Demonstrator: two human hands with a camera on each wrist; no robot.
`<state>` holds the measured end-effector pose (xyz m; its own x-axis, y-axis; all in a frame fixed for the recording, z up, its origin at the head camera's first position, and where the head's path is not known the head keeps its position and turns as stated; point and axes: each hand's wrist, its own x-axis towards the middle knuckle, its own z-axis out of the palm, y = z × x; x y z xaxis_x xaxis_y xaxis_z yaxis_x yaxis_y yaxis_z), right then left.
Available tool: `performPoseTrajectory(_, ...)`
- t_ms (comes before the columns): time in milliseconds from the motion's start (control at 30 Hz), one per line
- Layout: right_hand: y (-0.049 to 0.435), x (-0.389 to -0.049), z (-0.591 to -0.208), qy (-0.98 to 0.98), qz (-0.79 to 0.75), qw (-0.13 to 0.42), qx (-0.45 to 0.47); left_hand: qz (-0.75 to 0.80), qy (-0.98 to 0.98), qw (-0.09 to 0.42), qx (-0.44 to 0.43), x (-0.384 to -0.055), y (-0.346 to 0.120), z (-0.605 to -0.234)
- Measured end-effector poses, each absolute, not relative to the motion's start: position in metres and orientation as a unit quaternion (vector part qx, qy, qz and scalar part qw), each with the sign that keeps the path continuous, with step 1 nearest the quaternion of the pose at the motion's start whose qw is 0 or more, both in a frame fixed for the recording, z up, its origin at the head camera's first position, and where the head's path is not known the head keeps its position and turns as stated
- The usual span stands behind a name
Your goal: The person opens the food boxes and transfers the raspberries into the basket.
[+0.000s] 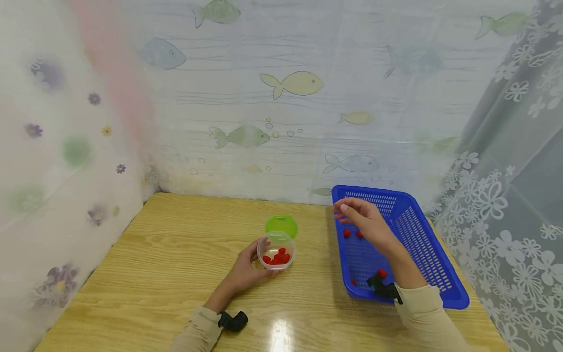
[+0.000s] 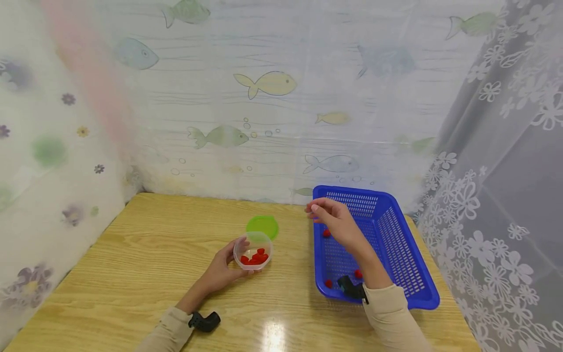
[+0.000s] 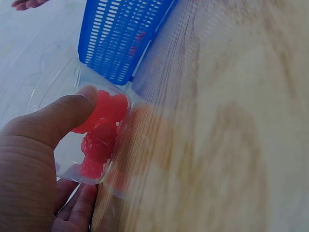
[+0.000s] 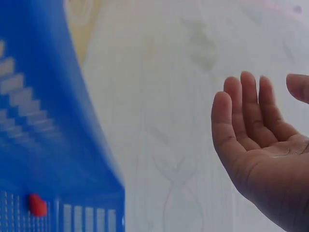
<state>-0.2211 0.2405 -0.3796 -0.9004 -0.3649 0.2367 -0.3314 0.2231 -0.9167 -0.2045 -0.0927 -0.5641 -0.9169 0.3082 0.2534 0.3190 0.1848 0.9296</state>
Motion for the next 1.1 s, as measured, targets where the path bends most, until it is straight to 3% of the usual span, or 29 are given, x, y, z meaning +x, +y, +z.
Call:
performPoseTrajectory(433, 0.174, -0.193, -0.403, 0.807, -0.545, 0.04, -0.224, -0.605, -0.771, 0.0, -0.199, -0.204, -0.092, -0.561)
performPoseTrajectory(567, 0.156, -0.191, -0.417, 0.81, -0.536, 0.025, -0.237, -0.607, -0.771, -0.001, -0.192, -0.204, -0.091, -0.561)
performPoseTrajectory(767, 0.131, -0.197, -0.449, 0.835, -0.501, -0.002, -0.228, -0.6, -0.777, 0.008, -0.189, -0.202, -0.089, -0.559)
performPoseTrajectory(1100, 0.106, -0.218, -0.494, 0.856, -0.482, 0.001, -0.188, -0.606, -0.767, 0.01, -0.211, -0.187, -0.089, -0.529)
